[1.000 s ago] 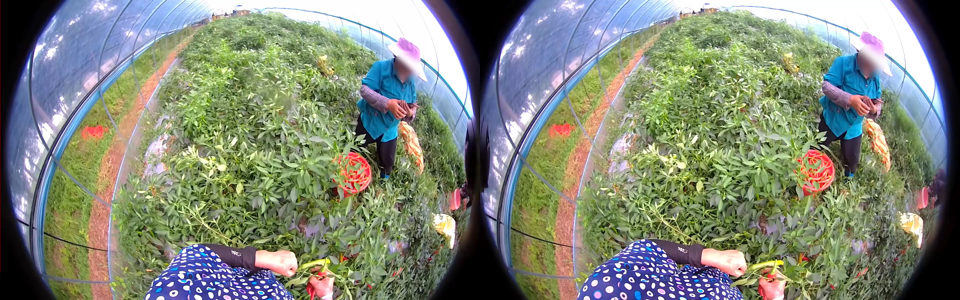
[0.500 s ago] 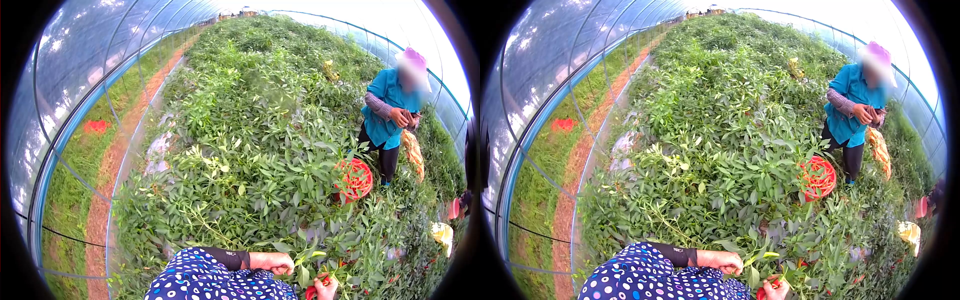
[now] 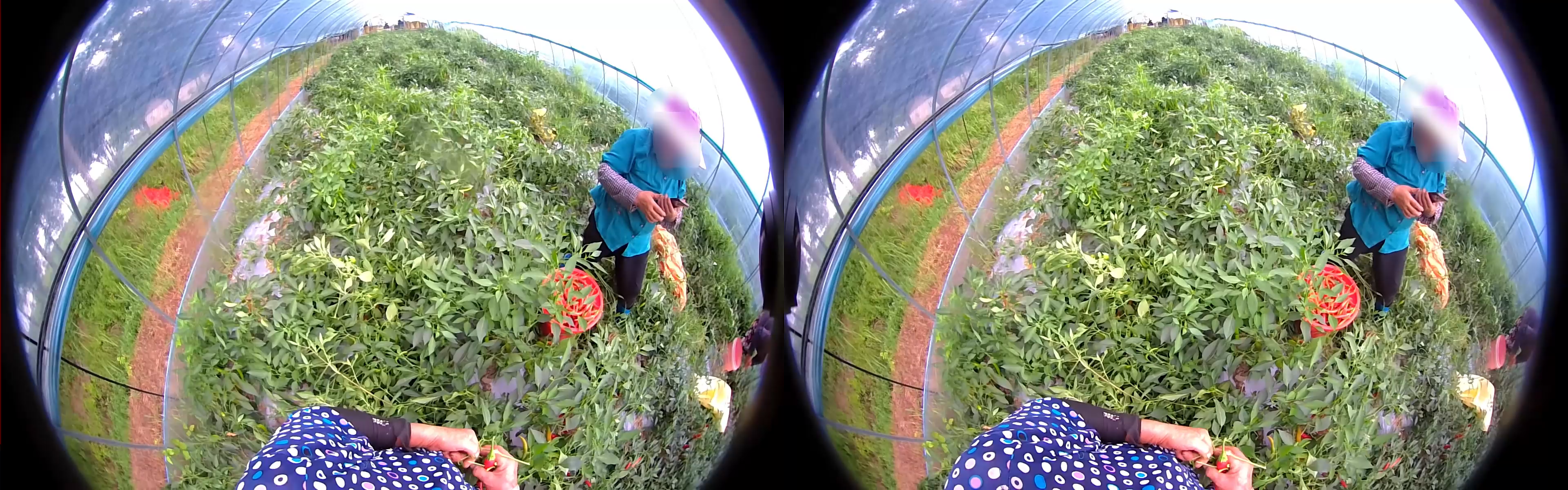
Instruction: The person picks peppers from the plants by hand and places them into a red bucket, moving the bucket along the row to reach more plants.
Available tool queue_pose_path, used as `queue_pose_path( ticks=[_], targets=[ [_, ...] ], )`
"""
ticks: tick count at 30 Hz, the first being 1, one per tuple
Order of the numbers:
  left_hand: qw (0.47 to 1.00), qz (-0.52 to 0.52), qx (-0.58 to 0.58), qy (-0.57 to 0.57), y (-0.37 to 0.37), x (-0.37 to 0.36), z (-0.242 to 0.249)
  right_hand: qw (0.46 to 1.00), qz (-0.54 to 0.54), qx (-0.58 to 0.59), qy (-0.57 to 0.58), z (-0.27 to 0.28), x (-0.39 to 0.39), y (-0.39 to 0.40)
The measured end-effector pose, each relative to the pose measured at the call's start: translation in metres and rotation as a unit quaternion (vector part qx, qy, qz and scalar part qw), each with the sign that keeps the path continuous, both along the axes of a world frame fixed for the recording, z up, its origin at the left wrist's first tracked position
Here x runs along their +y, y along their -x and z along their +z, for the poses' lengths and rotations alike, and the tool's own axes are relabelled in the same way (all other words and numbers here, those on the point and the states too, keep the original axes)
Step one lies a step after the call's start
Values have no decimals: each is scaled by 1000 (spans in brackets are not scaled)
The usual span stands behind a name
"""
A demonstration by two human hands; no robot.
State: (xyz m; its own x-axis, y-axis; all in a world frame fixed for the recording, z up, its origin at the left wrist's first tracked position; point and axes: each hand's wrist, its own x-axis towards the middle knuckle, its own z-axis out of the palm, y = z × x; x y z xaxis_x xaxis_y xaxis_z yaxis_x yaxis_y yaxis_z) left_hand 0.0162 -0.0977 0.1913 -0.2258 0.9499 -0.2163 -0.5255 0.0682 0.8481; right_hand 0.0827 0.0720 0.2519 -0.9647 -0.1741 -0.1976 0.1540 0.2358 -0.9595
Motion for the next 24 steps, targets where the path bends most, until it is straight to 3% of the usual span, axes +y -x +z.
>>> queue_pose_path(
  ticks=[2,5,6,7,9,10,17,24],
  targets=[
    [996,43,60,58,-2,1,8,978,45,101,-176,-24,5,-2],
    [984,86,118,104,-2,4,18,964,27,114,-241,-36,2,-1],
    [961,140,224,82,-5,8,-6,948,18,163,-273,-44,3,0],
    [961,141,225,80,-6,9,-5,947,19,165,-274,-52,3,0],
    [878,190,416,141,-8,10,-2,932,-7,127,-340,-71,4,1],
    [872,179,429,153,-8,10,-2,917,1,150,-369,-77,2,5],
    [827,164,495,210,-9,5,-13,929,-58,104,-350,-90,-17,15],
    [794,142,567,169,-16,10,-29,936,-99,101,-322,-100,-16,5]
  ],
)
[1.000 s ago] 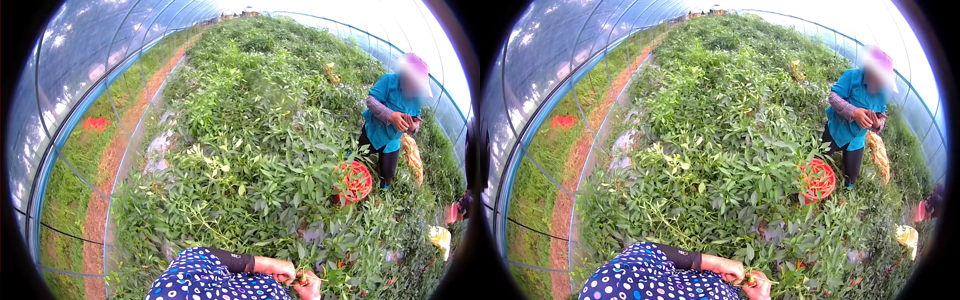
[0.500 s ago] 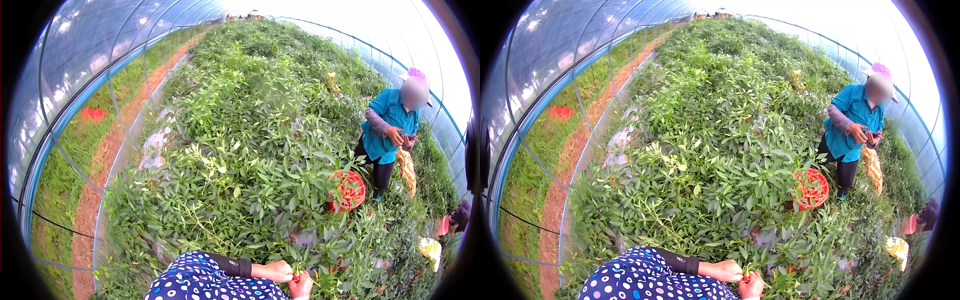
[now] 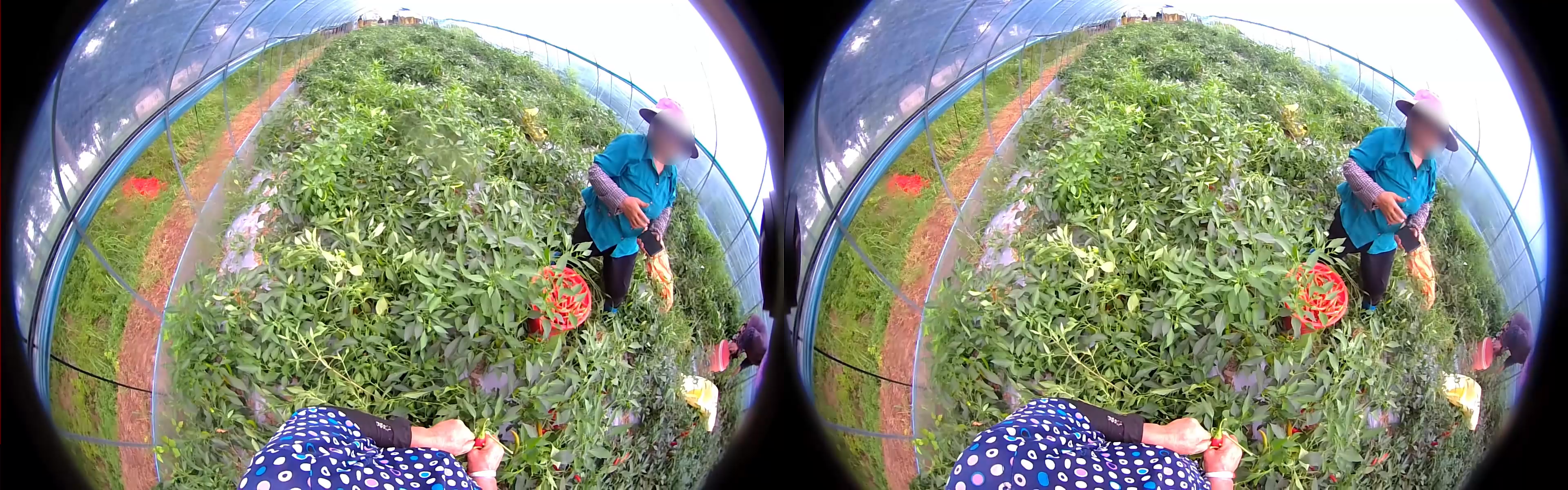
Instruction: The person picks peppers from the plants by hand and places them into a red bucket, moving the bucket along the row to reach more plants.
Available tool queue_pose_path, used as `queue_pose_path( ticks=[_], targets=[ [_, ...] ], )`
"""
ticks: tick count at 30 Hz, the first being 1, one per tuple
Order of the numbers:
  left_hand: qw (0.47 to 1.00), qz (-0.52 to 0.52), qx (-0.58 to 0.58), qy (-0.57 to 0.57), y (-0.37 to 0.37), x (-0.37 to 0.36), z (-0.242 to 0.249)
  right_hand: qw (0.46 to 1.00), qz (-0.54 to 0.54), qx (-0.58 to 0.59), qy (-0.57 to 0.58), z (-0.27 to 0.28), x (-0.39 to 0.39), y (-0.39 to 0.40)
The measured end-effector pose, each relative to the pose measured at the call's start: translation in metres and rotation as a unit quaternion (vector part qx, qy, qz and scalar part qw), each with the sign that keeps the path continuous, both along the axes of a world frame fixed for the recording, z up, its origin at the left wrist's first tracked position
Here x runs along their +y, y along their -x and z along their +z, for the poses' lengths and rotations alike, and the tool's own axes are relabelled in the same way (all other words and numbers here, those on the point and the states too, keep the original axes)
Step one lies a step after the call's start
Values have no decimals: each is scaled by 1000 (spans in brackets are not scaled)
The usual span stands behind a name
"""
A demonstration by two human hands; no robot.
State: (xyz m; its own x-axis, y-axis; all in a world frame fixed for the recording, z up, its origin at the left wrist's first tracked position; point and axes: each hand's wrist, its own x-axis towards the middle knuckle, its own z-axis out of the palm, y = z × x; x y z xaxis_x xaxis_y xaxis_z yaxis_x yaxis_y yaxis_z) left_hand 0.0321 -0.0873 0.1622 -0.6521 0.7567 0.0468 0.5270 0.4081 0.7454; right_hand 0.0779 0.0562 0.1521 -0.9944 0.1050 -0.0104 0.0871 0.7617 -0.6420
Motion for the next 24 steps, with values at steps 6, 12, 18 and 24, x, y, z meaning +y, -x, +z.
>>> queue_pose_path(
  ticks=[6,12,18,24],
  targets=[
    [989,9,-71,-127,-20,6,27,979,-161,-104,-62,-26,44,-25],
    [987,103,-64,-104,13,-24,35,863,-365,-82,338,-131,163,-129],
    [948,191,-66,247,56,-39,65,780,-390,-88,481,3,111,-82],
    [934,-128,-330,-49,60,14,70,826,-191,-84,524,85,70,-23]
  ],
)
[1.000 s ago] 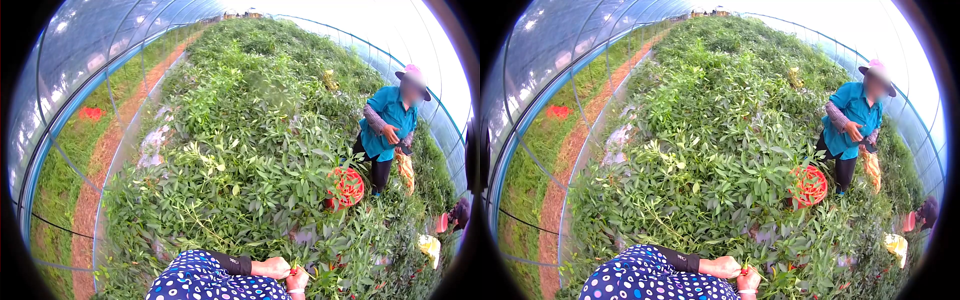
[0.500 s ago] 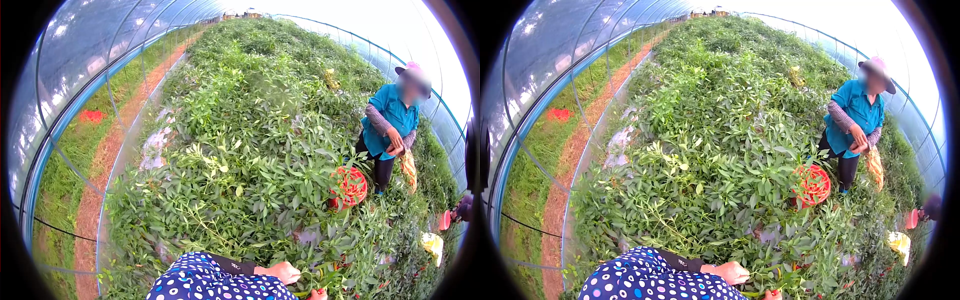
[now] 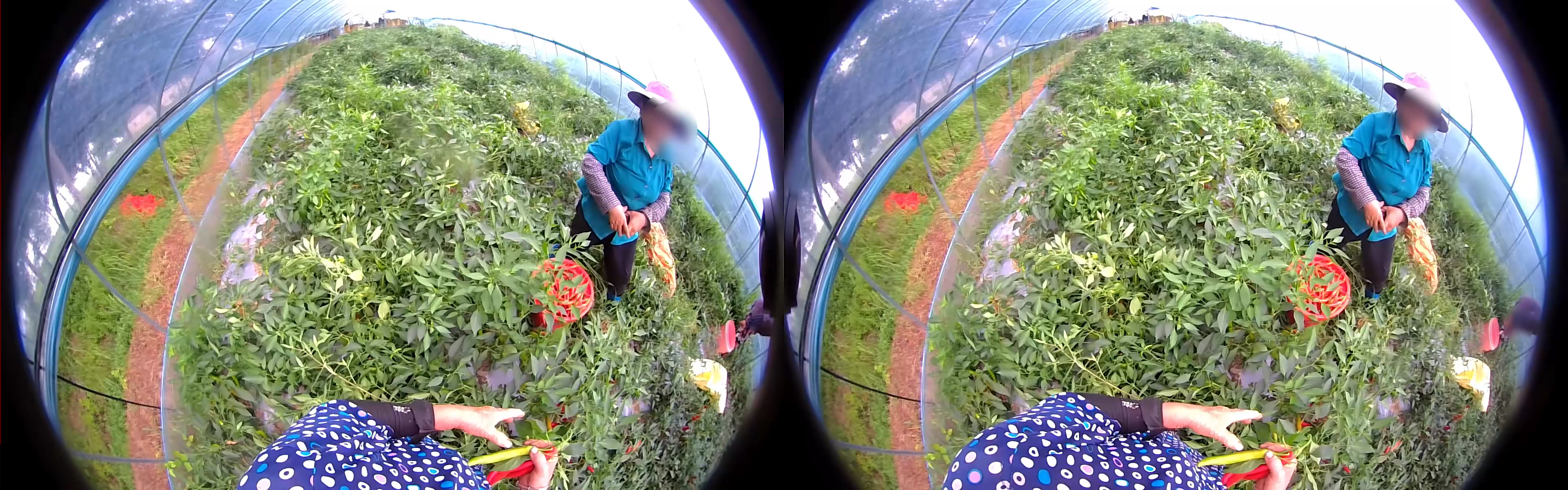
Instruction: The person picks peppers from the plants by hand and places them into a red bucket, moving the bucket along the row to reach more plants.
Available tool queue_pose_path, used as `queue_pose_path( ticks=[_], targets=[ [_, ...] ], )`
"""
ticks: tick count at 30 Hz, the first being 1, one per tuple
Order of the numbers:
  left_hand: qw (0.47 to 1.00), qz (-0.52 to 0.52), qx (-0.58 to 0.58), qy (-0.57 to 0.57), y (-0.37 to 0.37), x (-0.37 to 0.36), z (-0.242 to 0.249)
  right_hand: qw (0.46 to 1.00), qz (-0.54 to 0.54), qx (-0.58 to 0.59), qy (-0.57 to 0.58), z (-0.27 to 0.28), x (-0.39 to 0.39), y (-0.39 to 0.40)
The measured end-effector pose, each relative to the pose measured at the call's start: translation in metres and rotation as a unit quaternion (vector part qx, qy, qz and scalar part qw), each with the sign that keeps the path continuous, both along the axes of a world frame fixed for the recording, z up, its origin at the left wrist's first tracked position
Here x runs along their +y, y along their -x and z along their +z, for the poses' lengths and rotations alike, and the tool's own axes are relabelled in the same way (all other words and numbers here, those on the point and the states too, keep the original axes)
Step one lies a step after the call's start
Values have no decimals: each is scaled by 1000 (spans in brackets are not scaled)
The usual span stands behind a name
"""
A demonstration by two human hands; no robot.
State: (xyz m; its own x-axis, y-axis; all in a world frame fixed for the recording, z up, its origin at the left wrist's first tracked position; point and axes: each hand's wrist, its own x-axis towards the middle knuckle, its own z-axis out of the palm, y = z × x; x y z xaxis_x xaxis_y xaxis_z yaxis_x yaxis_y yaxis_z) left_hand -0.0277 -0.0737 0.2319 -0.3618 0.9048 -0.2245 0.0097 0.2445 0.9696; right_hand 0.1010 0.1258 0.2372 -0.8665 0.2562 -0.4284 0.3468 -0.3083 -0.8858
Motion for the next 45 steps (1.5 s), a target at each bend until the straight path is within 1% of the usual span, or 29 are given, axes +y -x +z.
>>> queue_pose_path(
  ticks=[1,3,4,7,9,11,13,15,17,18,19,20,21,23,24,25,26,27,29,31,33,35,37,38,39,41,42,43,45],
  targets=[
    [994,-28,-103,9,-1,5,15,997,69,33,-34,-5,3,7],
    [984,-26,-149,-93,-9,18,-9,976,-23,175,125,3,-25,29],
    [976,-14,-177,-122,-13,19,-10,973,13,182,139,7,-23,34],
    [915,0,-317,-252,-28,29,-8,971,7,185,148,21,-34,48],
    [935,39,-301,-185,-34,24,1,972,-8,170,163,30,-44,52],
    [917,94,-345,-178,-36,22,3,975,-45,188,109,22,-47,56],
    [917,124,-340,-170,-39,22,4,972,-57,196,114,13,-49,57],
    [916,153,-334,-161,-40,25,2,976,-85,196,52,11,-54,56],
    [920,188,-302,-162,-39,27,-1,977,-94,189,42,8,-54,55],
    [920,189,-302,-162,-38,26,-2,977,-100,188,23,6,-54,54],
    [938,172,-276,-125,-33,23,2,977,-107,186,3,4,-53,52],
    [952,154,-249,-87,-31,20,6,977,-107,186,3,-2,-51,51],
    [952,153,-249,-87,-30,19,7,974,-121,193,3,-11,-47,49],
    [970,152,-187,-43,-28,15,5,971,-134,199,2,-10,-48,48],
    [976,159,-140,-39,-30,20,-17,969,-143,196,46,-9,-50,46],
    [977,159,-140,-39,-29,17,-11,965,-152,192,90,-8,-51,45],
    [976,138,-167,-17,-28,11,0,958,-141,201,151,-14,-49,44],
    [974,116,-194,5,-27,8,6,958,-141,201,150,-19,-47,41],
    [974,111,-198,5,-29,7,-1,934,-146,176,276,-18,-49,38],
    [975,106,-193,16,-32,4,-2,934,-153,166,278,-31,-43,35],
    [976,107,-188,23,-36,1,-12,909,-189,142,344,-32,-40,34],
    [977,107,-182,31,-41,-1,-15,903,-203,131,356,-29,-36,34],
    [954,85,-287,17,-45,-3,-17,941,-200,106,253,-32,-31,31],
    [939,67,-334,-39,-48,-3,-24,939,-231,75,244,-27,-35,32],
    [939,68,-334,-38,-49,-3,-28,939,-230,74,245,-32,-33,31],
    [867,52,-495,-23,-47,-1,-34,944,-227,65,231,-37,-31,32],
    [846,21,-532,-17,-43,-1,-36,950,-204,61,231,-38,-29,31],
    [847,22,-531,-18,-42,-1,-38,950,-203,61,231,-32,-33,33],
    [809,15,-588,-10,-41,1,-41,959,-225,47,166,-22,-42,34]
  ],
)
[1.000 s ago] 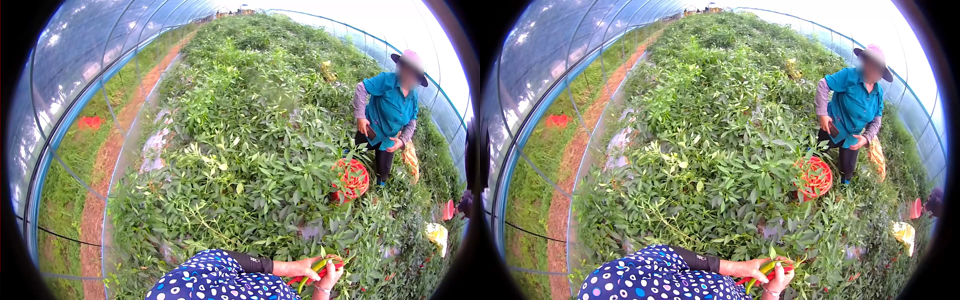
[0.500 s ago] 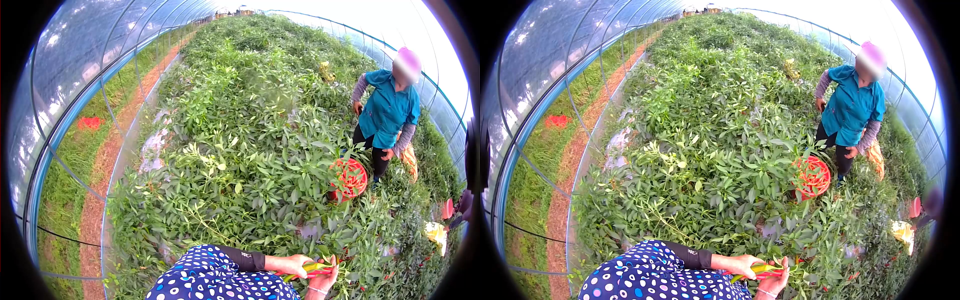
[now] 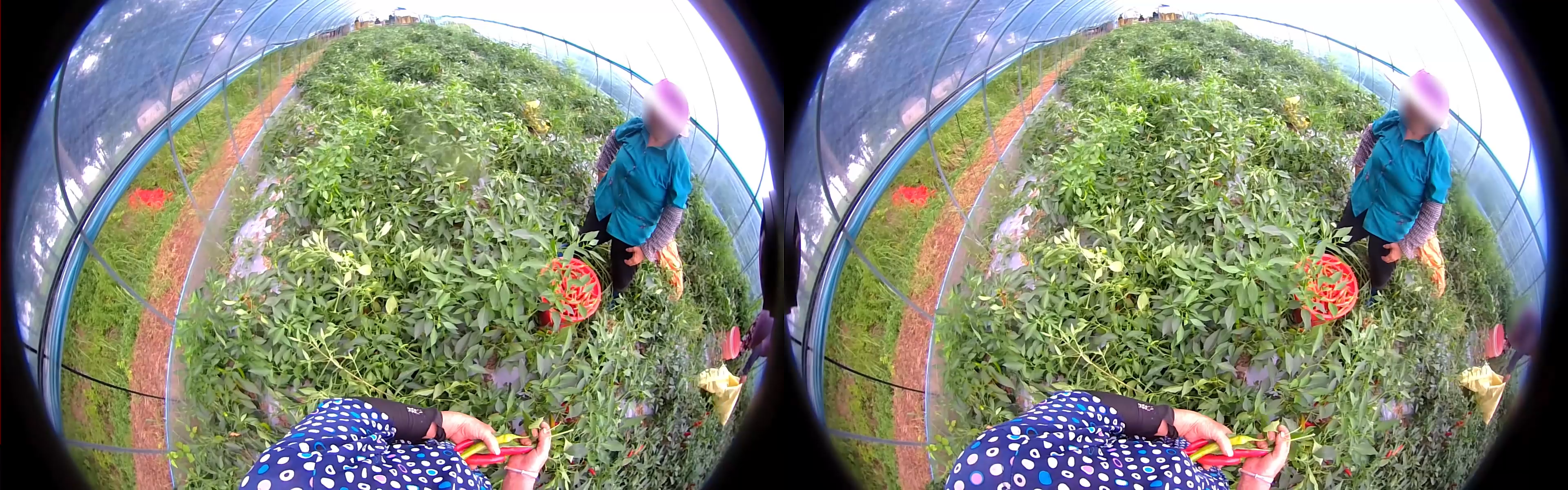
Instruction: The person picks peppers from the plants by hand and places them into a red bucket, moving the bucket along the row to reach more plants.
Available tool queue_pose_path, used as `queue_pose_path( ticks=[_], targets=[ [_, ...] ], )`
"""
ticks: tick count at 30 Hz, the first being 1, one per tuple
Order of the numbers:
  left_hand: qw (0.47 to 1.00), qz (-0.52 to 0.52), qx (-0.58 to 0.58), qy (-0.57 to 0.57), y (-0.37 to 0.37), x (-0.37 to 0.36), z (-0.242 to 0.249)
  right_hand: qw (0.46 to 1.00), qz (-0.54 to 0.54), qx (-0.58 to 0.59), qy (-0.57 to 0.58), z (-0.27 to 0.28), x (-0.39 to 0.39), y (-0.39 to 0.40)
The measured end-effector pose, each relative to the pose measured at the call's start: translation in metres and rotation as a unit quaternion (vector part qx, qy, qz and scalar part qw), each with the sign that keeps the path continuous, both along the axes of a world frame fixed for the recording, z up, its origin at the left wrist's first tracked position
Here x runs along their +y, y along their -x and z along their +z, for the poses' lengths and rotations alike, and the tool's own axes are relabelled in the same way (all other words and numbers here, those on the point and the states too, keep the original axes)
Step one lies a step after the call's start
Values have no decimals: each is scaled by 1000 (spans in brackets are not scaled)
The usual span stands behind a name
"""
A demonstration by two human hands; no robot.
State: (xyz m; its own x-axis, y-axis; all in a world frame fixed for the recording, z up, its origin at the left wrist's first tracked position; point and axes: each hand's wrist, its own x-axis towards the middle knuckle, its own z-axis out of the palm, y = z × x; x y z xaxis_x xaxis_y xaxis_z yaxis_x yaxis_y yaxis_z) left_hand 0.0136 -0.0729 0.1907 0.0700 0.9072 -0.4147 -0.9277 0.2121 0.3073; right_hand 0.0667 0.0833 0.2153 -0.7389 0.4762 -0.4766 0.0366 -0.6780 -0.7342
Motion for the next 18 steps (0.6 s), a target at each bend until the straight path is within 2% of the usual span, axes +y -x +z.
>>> queue_pose_path(
  ticks=[4,6,8,9,10,11,12,13,14,15,18],
  targets=[
    [998,4,-53,-19,-11,5,-18,1000,24,18,-3,-7,7,-5],
    [999,13,-30,-8,-11,5,-14,999,22,31,5,-10,7,-12],
    [994,3,106,2,-8,5,-15,999,25,44,15,-11,6,-14],
    [986,37,163,10,-6,5,-14,995,23,58,77,-11,9,-15],
    [984,-7,174,-29,2,2,-10,988,18,71,137,-11,11,-16],
    [973,-34,228,-9,7,0,-8,985,-17,47,167,-11,9,-14],
    [958,-61,281,11,10,-1,-7,985,-17,48,167,-16,10,-15],
    [957,-61,282,11,11,-2,-10,986,-13,22,162,-25,13,-17],
    [922,-66,380,16,11,-3,-14,988,-10,-5,157,-36,18,-20],
    [877,-70,474,22,10,-3,-17,988,84,2,129,-44,29,-21],
    [858,-119,498,50,7,-20,-2,985,66,65,144,-104,80,-41]
  ],
)
